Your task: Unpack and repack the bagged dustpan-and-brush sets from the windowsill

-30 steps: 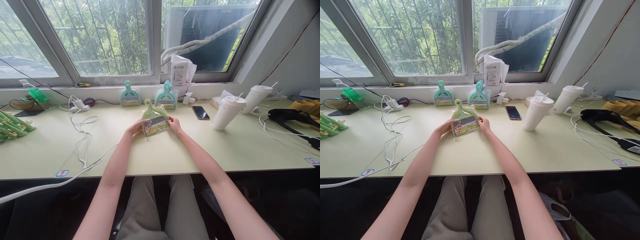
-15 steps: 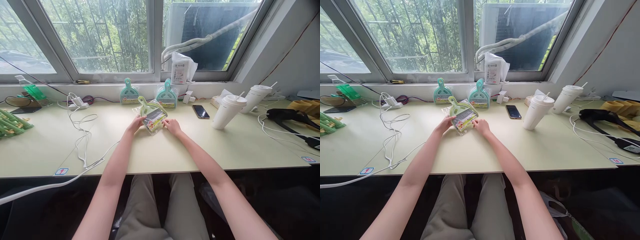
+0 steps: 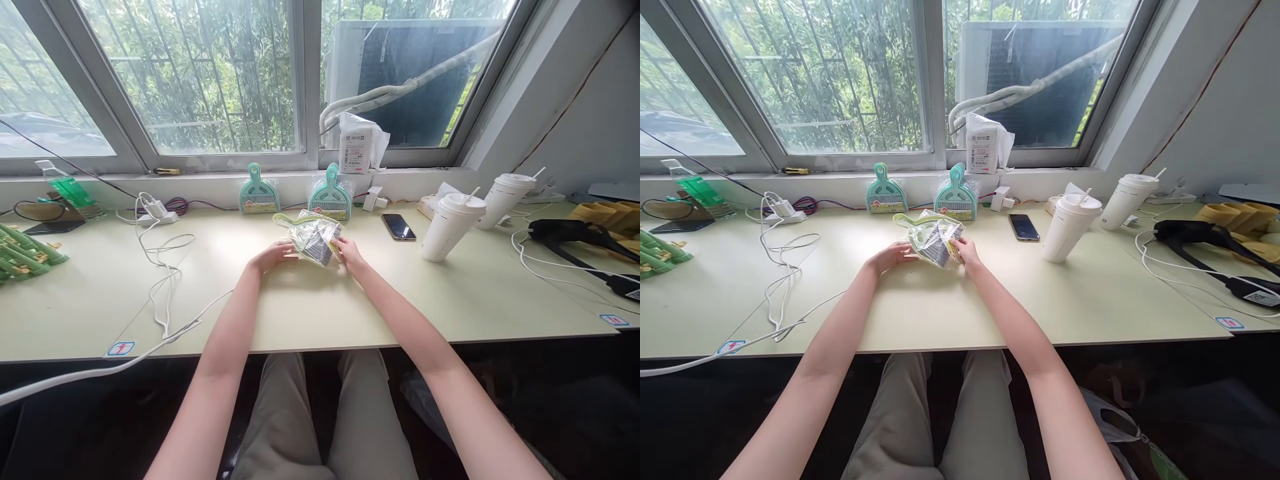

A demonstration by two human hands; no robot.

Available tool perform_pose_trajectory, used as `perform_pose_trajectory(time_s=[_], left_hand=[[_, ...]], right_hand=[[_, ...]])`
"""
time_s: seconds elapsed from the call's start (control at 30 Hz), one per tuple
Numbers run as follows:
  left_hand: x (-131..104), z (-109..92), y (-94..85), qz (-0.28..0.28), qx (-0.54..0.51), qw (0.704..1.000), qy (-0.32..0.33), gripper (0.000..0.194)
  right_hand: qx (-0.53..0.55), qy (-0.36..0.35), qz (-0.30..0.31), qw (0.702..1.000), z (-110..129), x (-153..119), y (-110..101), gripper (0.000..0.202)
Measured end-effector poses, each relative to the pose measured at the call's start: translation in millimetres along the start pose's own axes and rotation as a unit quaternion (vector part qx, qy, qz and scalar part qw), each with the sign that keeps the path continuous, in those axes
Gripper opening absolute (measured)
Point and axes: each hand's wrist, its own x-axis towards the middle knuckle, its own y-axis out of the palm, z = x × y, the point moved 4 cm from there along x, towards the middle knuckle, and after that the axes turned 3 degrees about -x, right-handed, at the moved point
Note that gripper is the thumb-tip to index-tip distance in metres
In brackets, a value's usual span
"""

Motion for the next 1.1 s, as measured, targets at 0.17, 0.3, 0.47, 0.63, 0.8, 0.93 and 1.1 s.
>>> perform_pose_trajectory(time_s=[0.17, 0.3, 0.47, 0.63, 0.8, 0.93, 1.1], left_hand=[[-1, 2, -5.2, -0.044, 0.049, 0.996, -0.055, 0.053], [-2, 3, -11.0, -0.045, 0.111, 0.99, -0.072, 0.052], [-4, 0, -18.2, -0.085, 0.122, 0.988, -0.041, 0.051], [-6, -8, -23.5, -0.171, 0.163, 0.972, -0.013, 0.047], [-14, -12, -43.4, -0.276, 0.173, 0.946, -0.003, 0.038], [-27, -21, -56.1, -0.308, 0.123, 0.943, 0.026, 0.044], [-16, -18, -13.9, -0.094, 0.144, 0.985, -0.029, 0.061]], right_hand=[[-0.003, -0.011, -0.005, 1.0, 5, 0, 0, 0.004], [-0.04, -0.037, 0.004, 0.999, 11, 0, -5, 0.012], [-0.074, -0.046, -0.03, 0.996, 19, 0, -12, 0.015], [-0.086, -0.071, -0.049, 0.993, 22, 1, -11, 0.018], [-0.099, -0.115, -0.126, 0.98, 28, 2, -23, 0.018], [-0.055, -0.135, -0.138, 0.98, 34, 8, -37, 0.018], [-0.015, -0.115, -0.135, 0.984, 27, 13, -36, 0.025]])
